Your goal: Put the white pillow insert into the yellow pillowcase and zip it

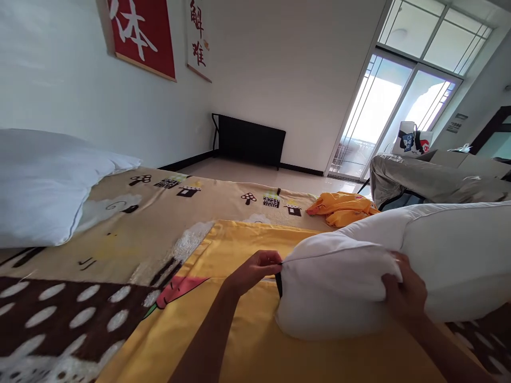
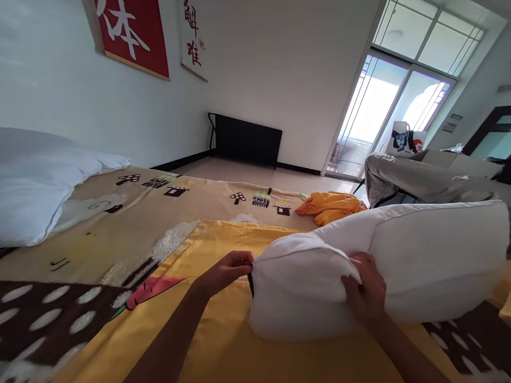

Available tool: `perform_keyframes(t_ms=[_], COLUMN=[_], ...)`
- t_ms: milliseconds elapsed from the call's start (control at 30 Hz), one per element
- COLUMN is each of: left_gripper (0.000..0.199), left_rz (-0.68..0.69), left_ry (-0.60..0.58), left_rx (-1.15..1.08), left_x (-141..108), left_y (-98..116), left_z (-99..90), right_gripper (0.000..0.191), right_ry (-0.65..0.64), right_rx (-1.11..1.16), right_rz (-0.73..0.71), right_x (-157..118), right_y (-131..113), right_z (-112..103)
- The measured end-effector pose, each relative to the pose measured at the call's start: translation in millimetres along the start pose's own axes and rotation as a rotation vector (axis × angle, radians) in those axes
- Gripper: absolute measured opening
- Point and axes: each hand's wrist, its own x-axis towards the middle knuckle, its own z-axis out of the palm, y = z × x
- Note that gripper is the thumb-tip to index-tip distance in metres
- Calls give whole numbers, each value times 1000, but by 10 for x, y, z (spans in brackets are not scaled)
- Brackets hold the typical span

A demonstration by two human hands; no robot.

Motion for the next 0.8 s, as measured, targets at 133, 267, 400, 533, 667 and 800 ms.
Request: perform_keyframes(t_ms=[133,267,400,533,667,800], left_gripper=[11,7,27,25,22,16], left_rz=[23,87,141,127,125,138], left_ry=[-83,-114,-182,-135,-63,-43], left_rx=[5,110,382,642,725,769], left_x=[10,34,51,113,181,209], left_y=[84,240,216,0,-122,-99], left_z=[109,253,288,266,309,383], right_gripper=[41,47,47,45,48,45], right_ry=[-33,-12,11,4,8,20], right_rx=[77,188,235,241,228,189], right_rz=[320,512,573,544,513,451], right_x=[161,199,112,68,100,72], right_y=[1,131,232,169,40,-70], right_z=[-174,-258,-264,-275,-293,-376])
